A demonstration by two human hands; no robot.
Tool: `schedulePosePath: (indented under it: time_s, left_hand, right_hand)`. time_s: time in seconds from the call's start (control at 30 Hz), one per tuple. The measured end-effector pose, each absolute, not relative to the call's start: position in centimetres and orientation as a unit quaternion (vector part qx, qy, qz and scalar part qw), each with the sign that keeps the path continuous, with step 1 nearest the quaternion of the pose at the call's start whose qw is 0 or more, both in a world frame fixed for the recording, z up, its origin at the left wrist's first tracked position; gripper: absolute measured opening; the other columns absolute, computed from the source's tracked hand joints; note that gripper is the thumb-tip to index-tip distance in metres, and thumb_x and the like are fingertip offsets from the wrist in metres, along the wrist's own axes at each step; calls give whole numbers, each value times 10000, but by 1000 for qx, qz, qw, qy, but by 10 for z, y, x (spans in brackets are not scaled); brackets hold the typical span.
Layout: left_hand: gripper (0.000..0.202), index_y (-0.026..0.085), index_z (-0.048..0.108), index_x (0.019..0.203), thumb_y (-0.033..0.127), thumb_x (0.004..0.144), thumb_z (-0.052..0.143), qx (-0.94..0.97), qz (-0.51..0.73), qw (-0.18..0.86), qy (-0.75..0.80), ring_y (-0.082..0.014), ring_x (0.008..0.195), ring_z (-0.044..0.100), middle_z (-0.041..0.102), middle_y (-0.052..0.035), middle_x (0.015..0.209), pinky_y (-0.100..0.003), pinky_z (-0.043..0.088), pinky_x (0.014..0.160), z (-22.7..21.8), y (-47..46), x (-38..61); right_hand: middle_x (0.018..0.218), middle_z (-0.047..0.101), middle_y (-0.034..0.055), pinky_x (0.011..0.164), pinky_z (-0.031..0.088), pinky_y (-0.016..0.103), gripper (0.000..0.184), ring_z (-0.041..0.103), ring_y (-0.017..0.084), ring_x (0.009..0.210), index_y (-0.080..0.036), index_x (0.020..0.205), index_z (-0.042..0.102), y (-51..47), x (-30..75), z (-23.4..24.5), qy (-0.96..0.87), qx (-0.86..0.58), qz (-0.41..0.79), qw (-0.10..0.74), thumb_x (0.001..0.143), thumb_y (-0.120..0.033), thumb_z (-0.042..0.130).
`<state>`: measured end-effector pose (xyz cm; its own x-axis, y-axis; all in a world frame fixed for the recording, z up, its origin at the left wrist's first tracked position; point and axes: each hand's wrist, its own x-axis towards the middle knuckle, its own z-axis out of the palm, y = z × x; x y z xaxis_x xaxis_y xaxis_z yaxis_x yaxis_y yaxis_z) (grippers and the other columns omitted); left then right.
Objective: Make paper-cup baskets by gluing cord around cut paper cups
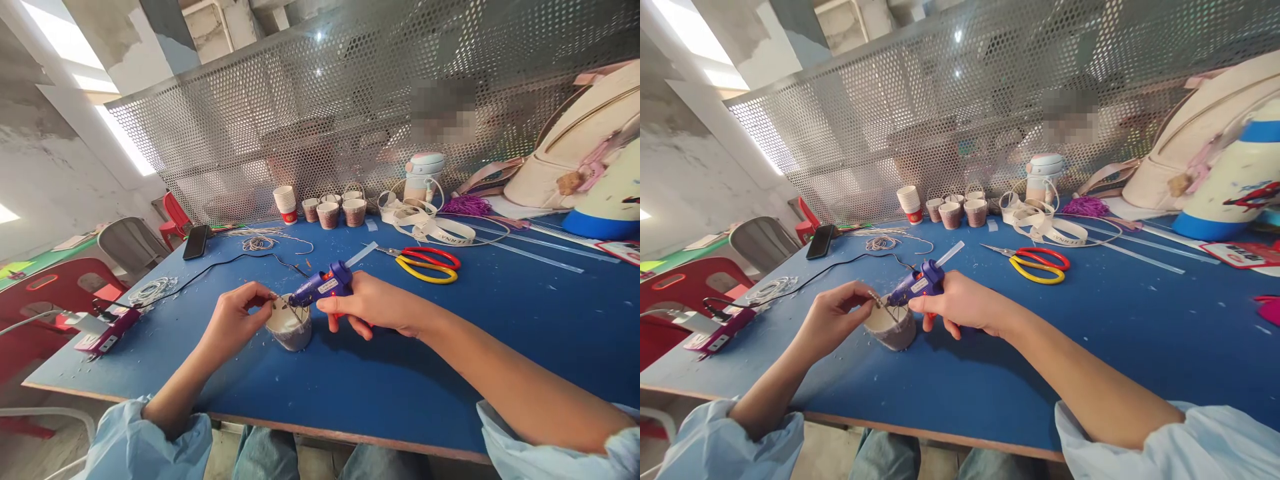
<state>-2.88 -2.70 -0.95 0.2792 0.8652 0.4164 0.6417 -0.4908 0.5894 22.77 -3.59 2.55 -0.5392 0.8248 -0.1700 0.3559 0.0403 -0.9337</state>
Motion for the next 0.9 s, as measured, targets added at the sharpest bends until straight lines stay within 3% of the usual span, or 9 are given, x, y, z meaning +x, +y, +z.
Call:
schedulePosePath:
  time_s: [0.13, 0.4, 0.53, 0.63, 0.77, 0.9]
  left_hand:
    - [102, 179, 670, 795, 183, 778, 569, 785, 360, 150, 481, -136, 698, 650, 711, -16, 772, -239, 513, 672, -9, -27, -27]
    - [94, 173, 663, 774, 196, 780, 572, 785, 365, 145, 479, -128, 663, 644, 695, -8, 729, -228, 502, 643, -7, -27, -25]
    - [89, 174, 663, 767, 192, 772, 576, 782, 367, 145, 482, -120, 656, 637, 690, -2, 722, -214, 495, 628, -7, -29, -24]
    - [90, 175, 663, 768, 191, 773, 575, 779, 370, 148, 485, -115, 652, 634, 693, 0, 724, -209, 495, 627, -7, -29, -24]
    - [100, 177, 666, 769, 196, 778, 569, 778, 370, 150, 485, -116, 648, 632, 696, -2, 722, -212, 494, 621, -6, -30, -24]
    - [97, 176, 666, 766, 196, 768, 571, 777, 372, 146, 487, -117, 640, 629, 690, -1, 712, -216, 492, 616, -6, -29, -23]
  right_hand:
    - [721, 681, -4, 414, 334, 193, 221, 426, 14, 339, -150, 759, 579, -33, 228, 20, -668, -398, 583, 236, 894, -325, 562]
    - [714, 682, 7, 397, 348, 192, 204, 428, 13, 326, -132, 762, 605, -33, 226, 20, -652, -403, 582, 271, 883, -293, 566]
    - [703, 693, 18, 379, 310, 193, 224, 439, 20, 323, -139, 741, 606, -32, 228, 21, -648, -396, 580, 296, 857, -331, 605]
    - [693, 693, 24, 394, 344, 214, 241, 443, 38, 331, -147, 741, 612, -31, 231, 24, -629, -398, 576, 338, 833, -369, 622]
    - [637, 667, 15, 430, 367, 227, 299, 465, 68, 380, -161, 723, 632, -24, 237, 24, -652, -485, 467, 349, 842, -434, 595]
    - [735, 701, 44, 535, 430, 261, 309, 603, 161, 581, -193, 729, 665, -9, 244, 6, -703, -569, 288, 314, 853, -455, 559]
